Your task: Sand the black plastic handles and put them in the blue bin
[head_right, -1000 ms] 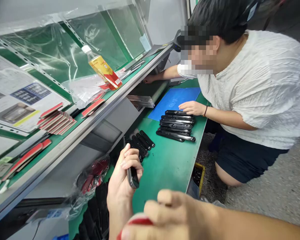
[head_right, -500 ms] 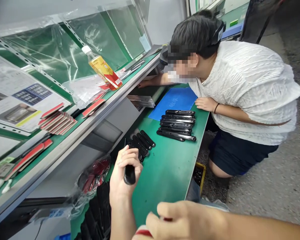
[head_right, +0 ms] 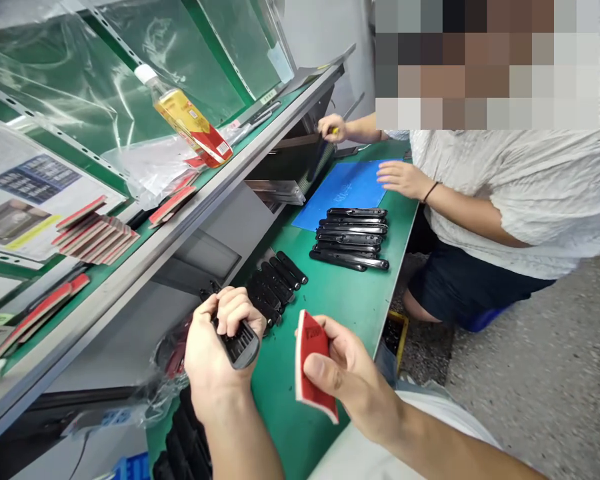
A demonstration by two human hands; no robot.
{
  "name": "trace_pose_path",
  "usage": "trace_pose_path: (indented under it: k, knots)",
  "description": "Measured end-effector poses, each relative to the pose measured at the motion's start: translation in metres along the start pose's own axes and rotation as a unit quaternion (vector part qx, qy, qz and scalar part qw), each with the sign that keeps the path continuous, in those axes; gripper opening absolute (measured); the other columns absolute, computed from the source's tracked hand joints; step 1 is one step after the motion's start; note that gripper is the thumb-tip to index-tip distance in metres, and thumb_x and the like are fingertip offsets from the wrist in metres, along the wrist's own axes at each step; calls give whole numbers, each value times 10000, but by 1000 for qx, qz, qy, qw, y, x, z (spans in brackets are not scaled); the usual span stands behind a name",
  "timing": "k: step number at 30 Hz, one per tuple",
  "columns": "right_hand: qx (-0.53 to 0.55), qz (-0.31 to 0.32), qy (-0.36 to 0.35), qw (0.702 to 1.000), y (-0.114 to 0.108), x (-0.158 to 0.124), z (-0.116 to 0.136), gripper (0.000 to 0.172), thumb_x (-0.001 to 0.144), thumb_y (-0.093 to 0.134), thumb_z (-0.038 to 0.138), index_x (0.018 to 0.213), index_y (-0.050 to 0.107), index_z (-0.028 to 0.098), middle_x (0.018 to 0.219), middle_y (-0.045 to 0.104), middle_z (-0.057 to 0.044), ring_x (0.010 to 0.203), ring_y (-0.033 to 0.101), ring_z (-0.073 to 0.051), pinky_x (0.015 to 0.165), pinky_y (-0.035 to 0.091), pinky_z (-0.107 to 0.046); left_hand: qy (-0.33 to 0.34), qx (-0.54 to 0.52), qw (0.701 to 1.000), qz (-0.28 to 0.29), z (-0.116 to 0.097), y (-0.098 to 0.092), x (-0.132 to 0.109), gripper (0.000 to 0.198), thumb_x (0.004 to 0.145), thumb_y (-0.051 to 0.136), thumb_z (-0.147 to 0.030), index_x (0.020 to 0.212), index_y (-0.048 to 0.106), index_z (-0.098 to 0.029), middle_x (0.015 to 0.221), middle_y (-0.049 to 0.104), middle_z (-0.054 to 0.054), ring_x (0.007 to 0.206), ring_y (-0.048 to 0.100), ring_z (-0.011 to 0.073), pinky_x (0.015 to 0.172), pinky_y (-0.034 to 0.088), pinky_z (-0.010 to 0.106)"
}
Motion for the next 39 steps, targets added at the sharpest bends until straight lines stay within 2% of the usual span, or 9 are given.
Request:
trace_pose_path:
  k: [7, 10, 13, 18, 20, 23, 27, 33, 39]
  knots:
    - [15, 20, -24, 999, 26, 6, 17, 560, 594, 901, 489, 830, 465, 230, 712, 487, 63, 594, 375, -78, 522, 319, -206, 13, 35, 997, 72, 7, 10, -11, 235, 771, 422, -123, 707, 235, -249, 501, 198, -107, 350, 248, 58, 335, 249, 189]
    - [-11, -29, -36, 999, 7, 34, 24, 599, 494, 958, 383, 780, 456, 229, 683, 514, 83, 547, 410, -63, 479, 319, -190, 13, 22, 996, 91, 6, 15, -17, 248, 747, 423, -101, 684, 235, -250, 486, 184, -109, 343, 229, 62, 332, 241, 194]
    - [-30, -149, -46, 987, -25, 48, 25, 519, 597, 897, 447, 826, 490, 221, 693, 575, 68, 541, 484, -71, 452, 333, -180, 16, -12, 995, 101, 1, 16, -19, 242, 737, 423, -88, 666, 259, -250, 468, 172, -116, 330, 219, 62, 319, 229, 192]
    - [-56, -23, -18, 998, -8, 51, 8, 689, 338, 979, 419, 767, 480, 217, 651, 575, 80, 522, 479, -75, 449, 363, -189, -13, -27, 993, 114, -1, 19, -22, 251, 775, 430, -102, 661, 259, -247, 470, 177, -114, 348, 224, 64, 339, 248, 196]
    - [-91, -154, -3, 984, -40, 51, 3, 604, 457, 951, 447, 773, 495, 207, 641, 576, 77, 534, 495, -78, 469, 376, -187, -57, -60, 983, 166, 1, 31, -26, 196, 845, 423, -126, 711, 335, -238, 474, 214, -125, 343, 233, 54, 321, 235, 169]
    - [-90, -213, 5, 973, -72, 51, -1, 494, 653, 862, 478, 887, 520, 208, 744, 618, 48, 624, 548, -95, 544, 420, -198, -135, -84, 964, 214, 9, 39, -29, 36, 952, 432, -225, 973, 450, -202, 500, 359, -136, 349, 332, 47, 306, 267, 126]
    - [-1, -166, 53, 985, -76, 40, -8, 400, 783, 762, 504, 1029, 588, 241, 879, 618, 25, 668, 527, -85, 562, 421, -186, -143, -24, 985, 96, 18, 7, -11, 182, 1020, 390, -309, 894, 461, -198, 685, 575, -36, 584, 561, 60, 490, 460, 108]
    - [130, -38, 106, 985, -37, -1, -16, 678, 806, 607, 700, 1377, 502, 351, 1197, 555, -64, 777, 511, -136, 614, 452, -259, -106, 91, 990, -30, 22, -31, 0, 277, 1025, 392, -341, 1161, 522, -138, 678, 531, -65, 432, 523, 5, 377, 407, 68]
    - [-204, 64, -56, 975, -16, -25, 13, 562, 952, 477, 571, 1476, 383, 391, 1494, 374, -62, 1208, 490, -231, 966, 448, -378, -113, 118, 987, 3, 31, -27, -6, 350, 1024, 414, -300, 1343, 491, -179, 591, 417, -107, 349, 444, -6, 309, 319, 68]
Point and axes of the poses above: each hand's wrist, its own x-axis towards the middle knuckle, its own y-axis out of the palm, z = x × y, the point moved 8 cm from there along x, towards the middle knuckle
